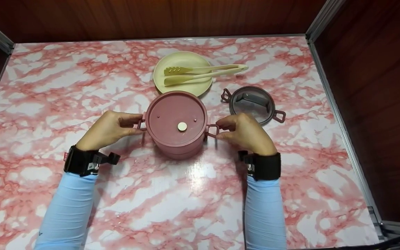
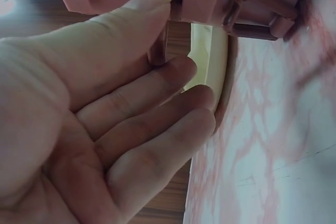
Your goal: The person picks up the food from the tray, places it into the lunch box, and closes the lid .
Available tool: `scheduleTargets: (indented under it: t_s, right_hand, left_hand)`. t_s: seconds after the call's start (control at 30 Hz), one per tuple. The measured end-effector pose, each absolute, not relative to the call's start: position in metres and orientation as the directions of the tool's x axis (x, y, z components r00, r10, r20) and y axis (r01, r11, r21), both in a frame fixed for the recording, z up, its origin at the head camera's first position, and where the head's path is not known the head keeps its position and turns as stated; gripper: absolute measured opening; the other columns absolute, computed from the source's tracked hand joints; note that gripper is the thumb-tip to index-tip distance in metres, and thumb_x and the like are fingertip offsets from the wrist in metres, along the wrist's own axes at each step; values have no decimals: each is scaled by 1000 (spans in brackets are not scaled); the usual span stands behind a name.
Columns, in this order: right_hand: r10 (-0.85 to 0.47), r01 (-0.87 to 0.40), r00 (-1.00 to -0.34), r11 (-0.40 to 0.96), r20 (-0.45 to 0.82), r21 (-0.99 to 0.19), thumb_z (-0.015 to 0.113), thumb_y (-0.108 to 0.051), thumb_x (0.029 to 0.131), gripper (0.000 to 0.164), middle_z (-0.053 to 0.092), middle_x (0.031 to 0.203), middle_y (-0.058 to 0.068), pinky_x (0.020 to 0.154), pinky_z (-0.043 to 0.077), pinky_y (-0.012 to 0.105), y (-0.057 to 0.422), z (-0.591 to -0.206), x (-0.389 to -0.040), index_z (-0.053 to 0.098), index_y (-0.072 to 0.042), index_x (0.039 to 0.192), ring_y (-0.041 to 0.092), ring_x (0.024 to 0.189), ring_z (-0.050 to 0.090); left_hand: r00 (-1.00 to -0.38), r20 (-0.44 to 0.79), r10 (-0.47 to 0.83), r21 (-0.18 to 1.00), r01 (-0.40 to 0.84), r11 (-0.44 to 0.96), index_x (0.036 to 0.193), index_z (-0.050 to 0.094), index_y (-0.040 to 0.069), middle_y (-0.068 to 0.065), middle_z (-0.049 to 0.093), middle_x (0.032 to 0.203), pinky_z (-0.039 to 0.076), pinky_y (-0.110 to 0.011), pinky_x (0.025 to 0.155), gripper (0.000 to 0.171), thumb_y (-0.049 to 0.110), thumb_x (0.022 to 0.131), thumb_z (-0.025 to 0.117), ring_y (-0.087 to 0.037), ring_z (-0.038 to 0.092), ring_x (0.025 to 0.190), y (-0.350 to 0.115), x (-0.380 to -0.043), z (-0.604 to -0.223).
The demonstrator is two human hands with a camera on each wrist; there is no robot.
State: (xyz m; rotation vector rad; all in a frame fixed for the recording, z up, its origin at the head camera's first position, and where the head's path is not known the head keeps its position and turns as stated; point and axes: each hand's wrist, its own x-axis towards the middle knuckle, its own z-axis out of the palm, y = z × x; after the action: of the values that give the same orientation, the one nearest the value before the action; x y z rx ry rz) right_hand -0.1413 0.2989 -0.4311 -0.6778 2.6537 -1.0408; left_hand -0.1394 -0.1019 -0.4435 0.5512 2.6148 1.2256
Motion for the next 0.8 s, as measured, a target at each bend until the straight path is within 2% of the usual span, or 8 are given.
scheduleTargets:
  t_s: [0.17,0.4,0.5,0.67,0.8]
  right_hand:
    - [-499,-339,-866,635,-33,-694,81,-10,83,28,74,103,7,76,52,17,297,-435,-143,75,-8,110,27,96,70]
    - [-498,-309,-863,655,-86,-689,81,-22,85,25,75,100,4,75,54,21,291,-438,-145,76,-12,107,16,91,69]
    - [-491,-282,-863,664,-120,-693,80,-25,85,26,75,101,3,77,54,23,289,-438,-145,76,-12,108,14,91,69]
    - [-478,-257,-865,681,-151,-685,79,-28,86,28,74,102,-1,81,55,32,285,-439,-144,76,-14,110,14,94,69]
    - [-480,-271,-865,693,-148,-668,80,-26,86,26,74,99,-2,81,55,36,281,-439,-144,76,-14,109,13,93,69]
  left_hand:
    - [-904,-55,424,796,217,565,128,66,6,-8,68,123,51,-34,96,49,16,83,81,-25,66,110,-100,-142,-448]
    - [-887,-55,459,808,231,542,125,69,12,-5,69,121,49,-30,98,44,14,83,80,-16,66,109,-95,-145,-456]
    - [-883,-49,467,812,237,533,124,70,13,-5,70,120,50,-31,98,43,12,82,81,-16,67,108,-93,-145,-459]
    - [-885,-61,462,811,226,540,123,71,15,-2,72,115,50,-32,96,42,11,82,81,-18,68,104,-90,-146,-461]
    - [-888,-82,452,817,200,541,122,71,16,3,73,111,51,-30,94,40,13,83,80,-15,69,101,-87,-145,-462]
